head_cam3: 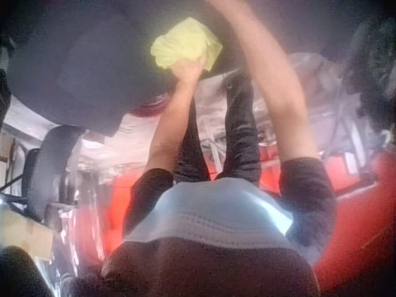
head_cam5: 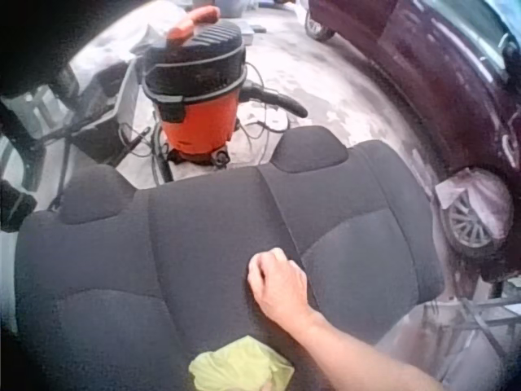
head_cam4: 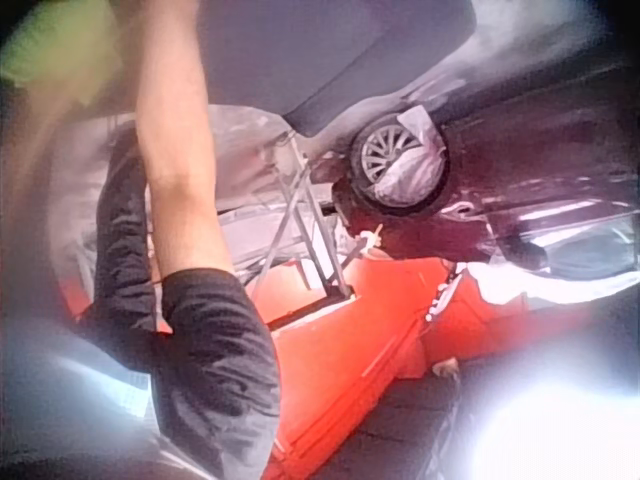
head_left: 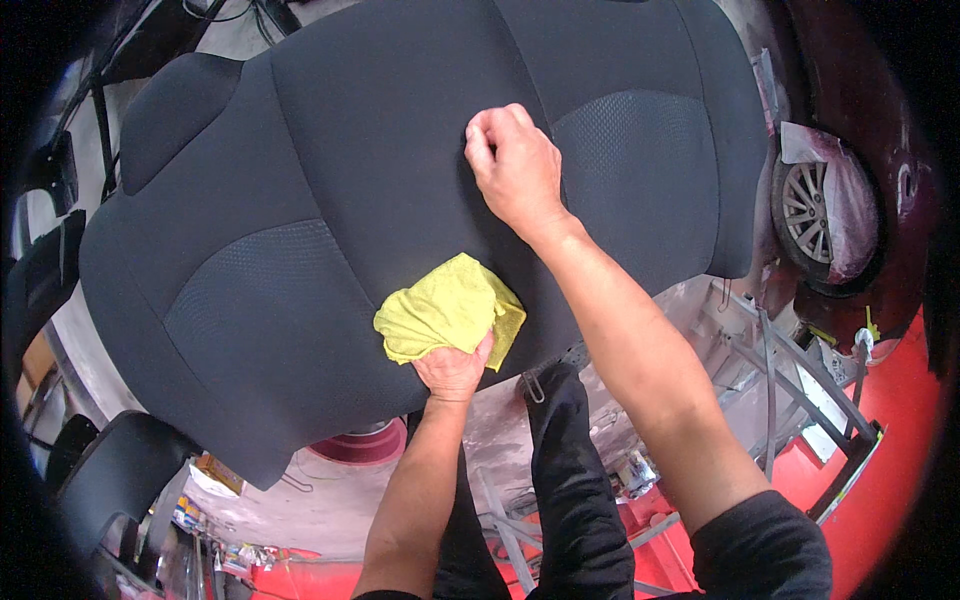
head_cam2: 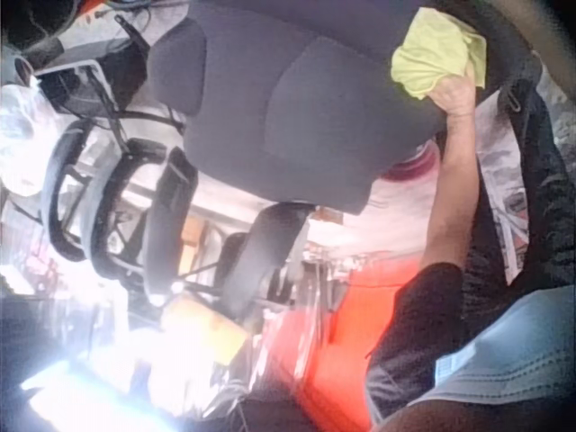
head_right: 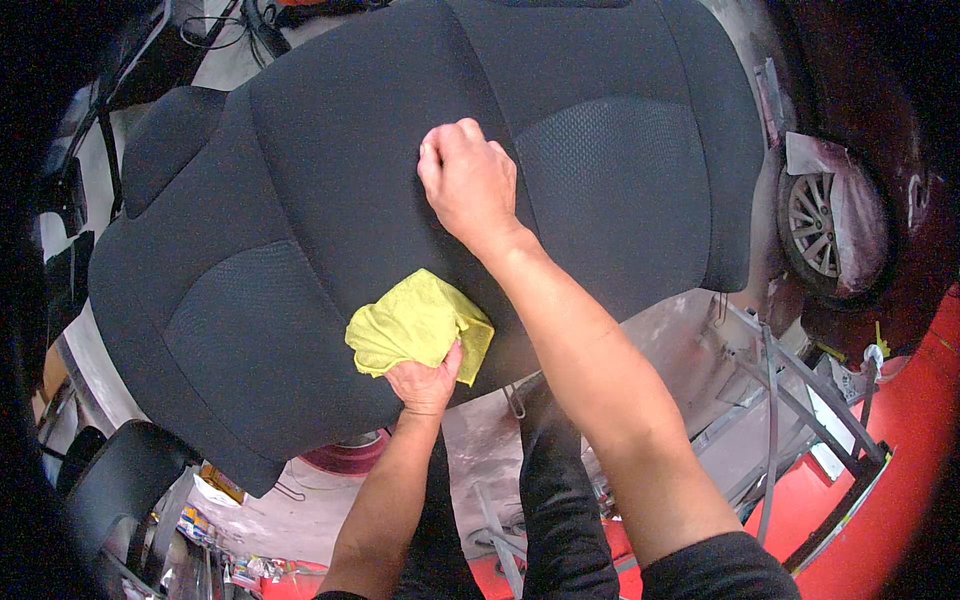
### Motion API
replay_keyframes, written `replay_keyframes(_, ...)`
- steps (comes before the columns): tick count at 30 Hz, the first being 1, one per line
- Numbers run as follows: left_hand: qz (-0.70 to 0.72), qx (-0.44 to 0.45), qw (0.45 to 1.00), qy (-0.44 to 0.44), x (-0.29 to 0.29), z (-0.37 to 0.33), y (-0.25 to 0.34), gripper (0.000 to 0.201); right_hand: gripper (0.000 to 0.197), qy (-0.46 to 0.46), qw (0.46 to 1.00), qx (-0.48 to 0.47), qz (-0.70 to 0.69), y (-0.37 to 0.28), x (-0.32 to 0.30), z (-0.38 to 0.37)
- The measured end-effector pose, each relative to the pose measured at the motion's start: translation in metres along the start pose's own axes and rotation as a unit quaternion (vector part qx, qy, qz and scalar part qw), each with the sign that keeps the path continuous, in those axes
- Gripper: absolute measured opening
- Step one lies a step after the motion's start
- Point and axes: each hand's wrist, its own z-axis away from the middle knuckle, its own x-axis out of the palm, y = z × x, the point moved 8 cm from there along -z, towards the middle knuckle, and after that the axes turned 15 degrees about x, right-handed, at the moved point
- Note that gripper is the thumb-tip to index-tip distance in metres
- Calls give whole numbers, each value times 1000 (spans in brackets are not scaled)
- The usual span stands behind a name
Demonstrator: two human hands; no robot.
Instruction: The person wipes a black car seat with a yellow cloth, moving across the seat surface and edges. Another person is also seen wiping a different section of the seat with a gray cloth.
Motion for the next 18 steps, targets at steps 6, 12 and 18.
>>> replay_keyframes(6, -14, 6, 1000, 10, -3, -2, 1, 61, 13, -10, 993, 26, -113, -21, -7, -27)
replay_keyframes(12, 3, 9, 1000, -6, 3, -4, -3, 65, 12, -11, 999, 16, -28, -22, 8, -28)
replay_keyframes(18, 14, 14, 1000, 2, -4, -9, 3, 54, 15, -30, 999, -4, 11, -24, 11, -42)
